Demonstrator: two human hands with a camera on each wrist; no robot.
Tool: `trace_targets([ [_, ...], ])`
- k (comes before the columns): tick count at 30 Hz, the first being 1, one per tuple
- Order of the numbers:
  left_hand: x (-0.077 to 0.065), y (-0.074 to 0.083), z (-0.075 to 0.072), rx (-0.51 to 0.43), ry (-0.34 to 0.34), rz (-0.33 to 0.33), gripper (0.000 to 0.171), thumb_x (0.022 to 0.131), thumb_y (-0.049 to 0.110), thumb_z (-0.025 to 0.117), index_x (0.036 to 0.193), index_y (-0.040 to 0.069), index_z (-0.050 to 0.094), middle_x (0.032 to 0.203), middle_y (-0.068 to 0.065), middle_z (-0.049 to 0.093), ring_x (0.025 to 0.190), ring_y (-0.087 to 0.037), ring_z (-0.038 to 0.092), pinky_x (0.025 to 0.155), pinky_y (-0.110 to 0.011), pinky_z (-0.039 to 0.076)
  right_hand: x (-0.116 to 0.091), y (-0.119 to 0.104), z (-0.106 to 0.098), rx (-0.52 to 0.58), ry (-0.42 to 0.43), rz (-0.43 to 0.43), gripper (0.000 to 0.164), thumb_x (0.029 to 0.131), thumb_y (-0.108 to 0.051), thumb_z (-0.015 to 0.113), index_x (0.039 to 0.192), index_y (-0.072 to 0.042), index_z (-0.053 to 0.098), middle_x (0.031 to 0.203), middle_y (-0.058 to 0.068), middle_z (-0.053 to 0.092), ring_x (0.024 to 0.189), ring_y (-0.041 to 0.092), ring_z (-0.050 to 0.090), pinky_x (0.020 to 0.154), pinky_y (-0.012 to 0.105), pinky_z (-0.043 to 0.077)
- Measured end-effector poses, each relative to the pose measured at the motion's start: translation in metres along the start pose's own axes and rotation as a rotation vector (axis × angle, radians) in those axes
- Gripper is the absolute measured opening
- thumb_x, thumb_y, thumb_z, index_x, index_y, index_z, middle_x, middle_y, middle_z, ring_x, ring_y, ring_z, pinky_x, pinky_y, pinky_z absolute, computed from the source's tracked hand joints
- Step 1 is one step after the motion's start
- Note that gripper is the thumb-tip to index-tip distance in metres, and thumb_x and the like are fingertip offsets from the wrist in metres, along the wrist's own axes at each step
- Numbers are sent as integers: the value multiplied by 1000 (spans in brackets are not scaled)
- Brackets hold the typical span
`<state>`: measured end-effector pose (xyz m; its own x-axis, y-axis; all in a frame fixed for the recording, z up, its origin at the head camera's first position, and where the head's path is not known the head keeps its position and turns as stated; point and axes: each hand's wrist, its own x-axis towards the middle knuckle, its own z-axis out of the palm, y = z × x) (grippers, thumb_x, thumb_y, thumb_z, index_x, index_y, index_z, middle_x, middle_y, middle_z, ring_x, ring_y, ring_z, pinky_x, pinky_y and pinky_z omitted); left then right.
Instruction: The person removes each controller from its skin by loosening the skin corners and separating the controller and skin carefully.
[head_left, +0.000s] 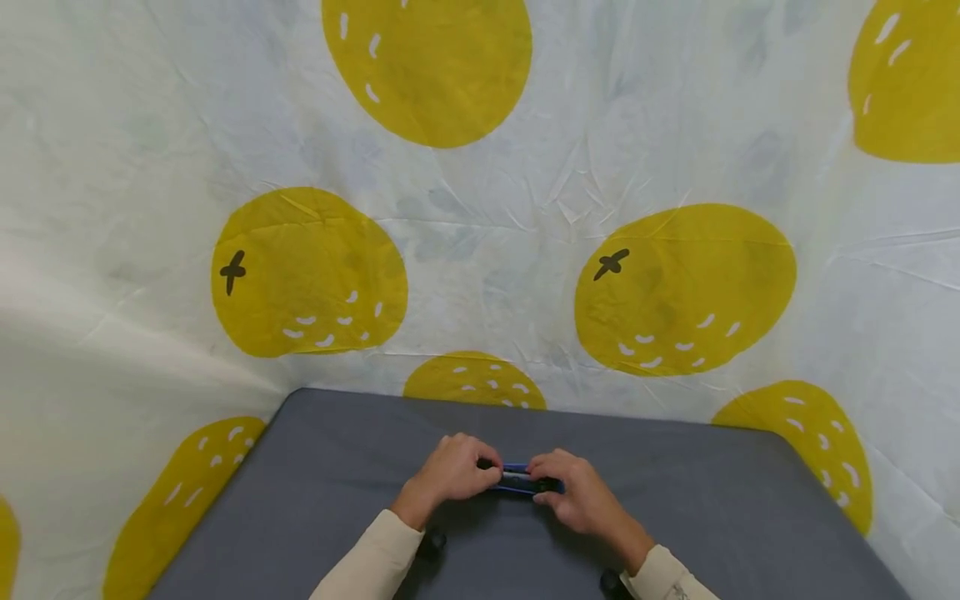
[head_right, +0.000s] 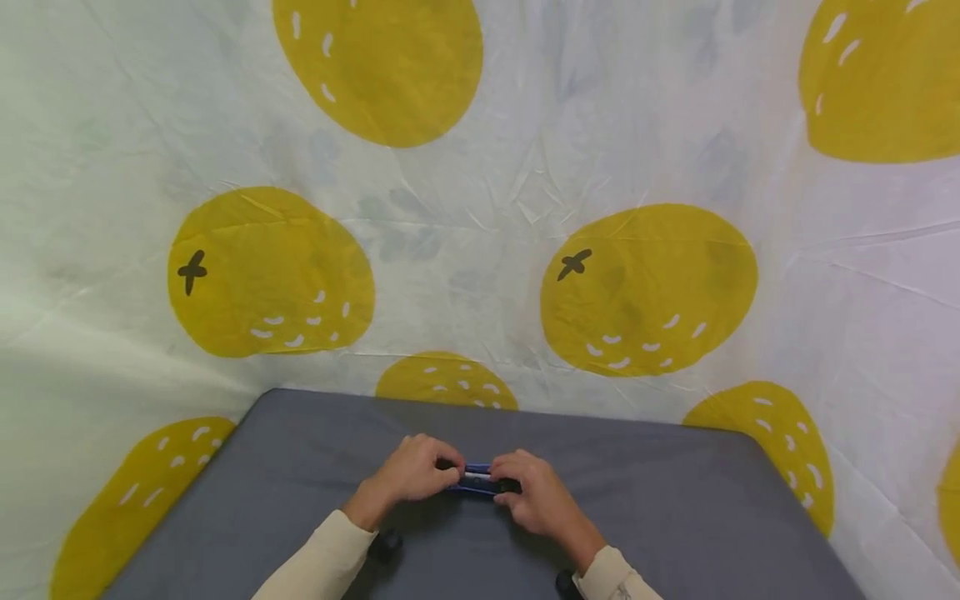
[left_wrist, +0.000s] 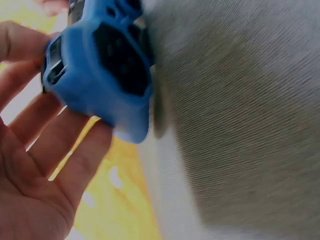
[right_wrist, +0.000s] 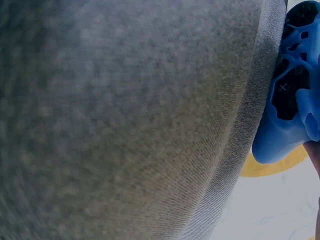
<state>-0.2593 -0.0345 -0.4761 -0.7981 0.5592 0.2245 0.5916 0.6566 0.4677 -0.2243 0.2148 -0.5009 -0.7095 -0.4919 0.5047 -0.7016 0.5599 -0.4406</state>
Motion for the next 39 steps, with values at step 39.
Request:
trace_targets([
  [39,-13,-18,3,-308,81,-122,31,103,14,64,73,5,67,84,-1,51,78,-11,42,74,-27,37,8,-1,-5,1,-74,118,25,73,-3,90,88,-18,76,100,-5,78,92,10,69,84,34,59],
])
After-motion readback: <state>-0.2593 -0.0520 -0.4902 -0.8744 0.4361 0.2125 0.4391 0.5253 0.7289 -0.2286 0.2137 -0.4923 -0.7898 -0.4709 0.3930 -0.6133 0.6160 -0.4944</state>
